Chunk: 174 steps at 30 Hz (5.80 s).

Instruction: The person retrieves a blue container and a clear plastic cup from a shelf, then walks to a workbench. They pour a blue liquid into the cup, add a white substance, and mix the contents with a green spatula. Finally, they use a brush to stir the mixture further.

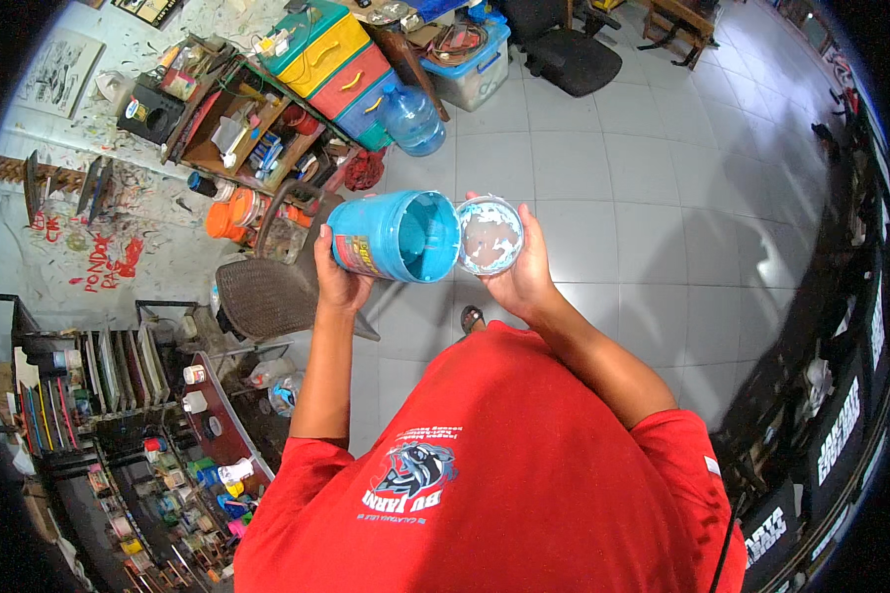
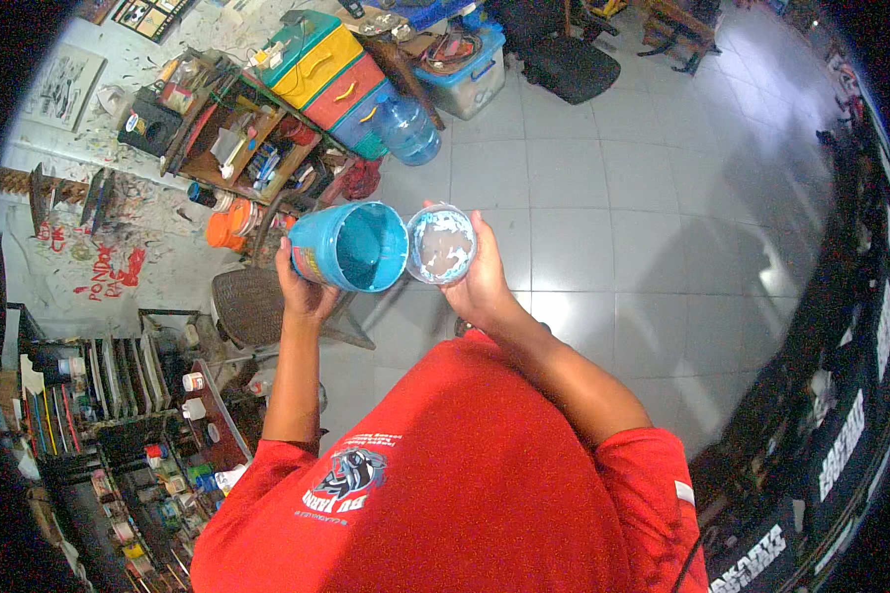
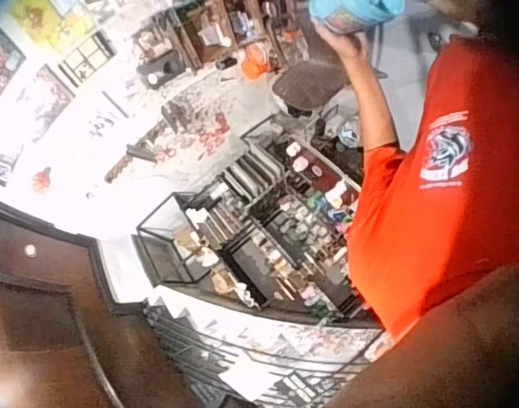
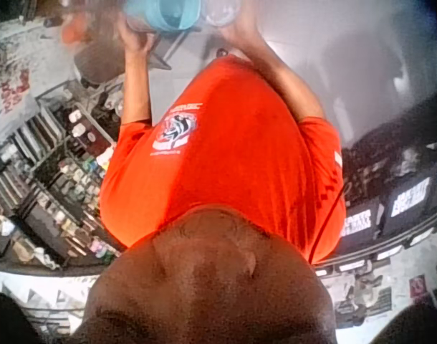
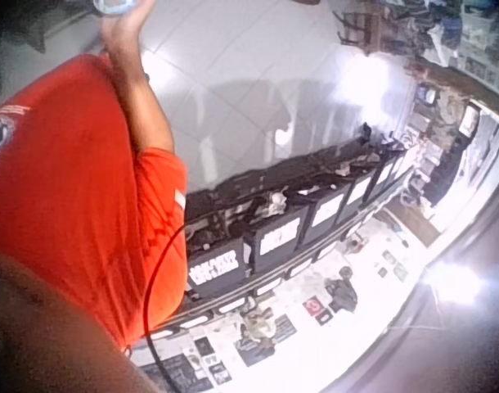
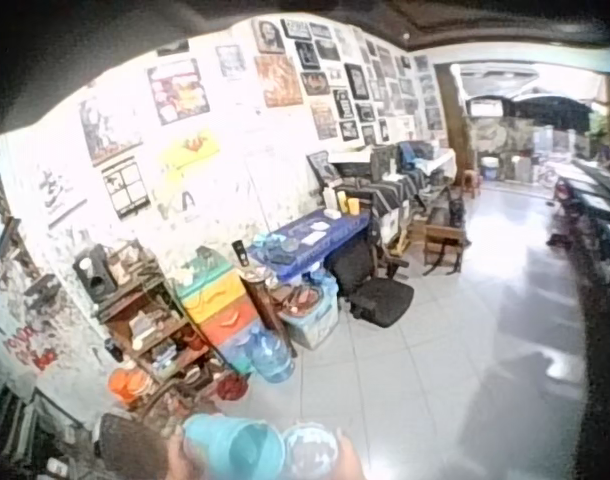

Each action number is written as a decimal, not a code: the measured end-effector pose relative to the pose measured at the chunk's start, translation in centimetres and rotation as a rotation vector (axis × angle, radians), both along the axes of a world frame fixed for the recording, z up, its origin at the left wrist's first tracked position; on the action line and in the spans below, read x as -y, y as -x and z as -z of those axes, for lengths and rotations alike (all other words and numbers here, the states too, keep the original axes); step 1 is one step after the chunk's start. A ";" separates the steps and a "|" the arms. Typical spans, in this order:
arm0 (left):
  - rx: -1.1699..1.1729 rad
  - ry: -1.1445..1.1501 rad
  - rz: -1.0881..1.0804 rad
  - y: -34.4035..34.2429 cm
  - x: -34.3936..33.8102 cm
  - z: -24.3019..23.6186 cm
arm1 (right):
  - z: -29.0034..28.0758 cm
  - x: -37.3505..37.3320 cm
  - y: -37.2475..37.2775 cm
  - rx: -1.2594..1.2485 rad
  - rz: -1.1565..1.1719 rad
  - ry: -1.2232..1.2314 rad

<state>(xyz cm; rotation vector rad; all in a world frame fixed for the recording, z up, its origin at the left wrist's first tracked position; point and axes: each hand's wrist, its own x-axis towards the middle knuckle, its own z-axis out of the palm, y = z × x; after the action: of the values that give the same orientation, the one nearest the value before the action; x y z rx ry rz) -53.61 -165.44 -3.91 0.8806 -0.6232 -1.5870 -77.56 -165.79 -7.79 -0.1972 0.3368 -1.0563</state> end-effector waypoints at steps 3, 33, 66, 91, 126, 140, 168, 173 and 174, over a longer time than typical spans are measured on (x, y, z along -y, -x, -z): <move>0.029 -0.016 0.001 0.0 1.0 1.0 | 0.1 0.7 0.4 -0.016 0.013 -0.038; -0.622 0.016 -0.521 5.1 9.7 4.6 | 4.5 13.7 -5.3 -0.238 -0.069 0.054; -0.707 0.281 -0.754 -20.1 59.7 8.6 | 8.8 73.1 -34.0 -1.070 -0.160 0.865; -0.406 0.138 -1.107 -29.3 63.6 10.3 | 12.4 101.4 -45.7 -1.450 -0.012 1.336; -0.239 0.003 -0.923 -37.6 60.8 11.8 | 7.0 108.5 -51.9 -2.273 -0.307 1.257; -0.245 0.003 -0.731 -33.1 65.0 9.2 | 4.1 107.1 -41.8 -2.136 -0.366 0.949; -0.655 0.053 -0.074 -12.1 74.7 12.1 | 10.2 73.7 -7.1 -0.991 -0.128 0.129; -0.651 0.058 -0.196 -18.6 75.3 11.5 | 9.7 78.2 -14.4 -1.139 -0.118 0.234; -0.665 0.077 -0.175 -20.8 75.3 11.9 | 9.9 79.2 -16.3 -1.169 -0.100 0.266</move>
<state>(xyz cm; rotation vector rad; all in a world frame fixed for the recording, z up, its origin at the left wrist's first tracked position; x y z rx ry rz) -32.84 -240.77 -15.77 0.2982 -0.1258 -1.5602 -61.28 -244.98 -17.67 -1.0700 1.2170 -0.7852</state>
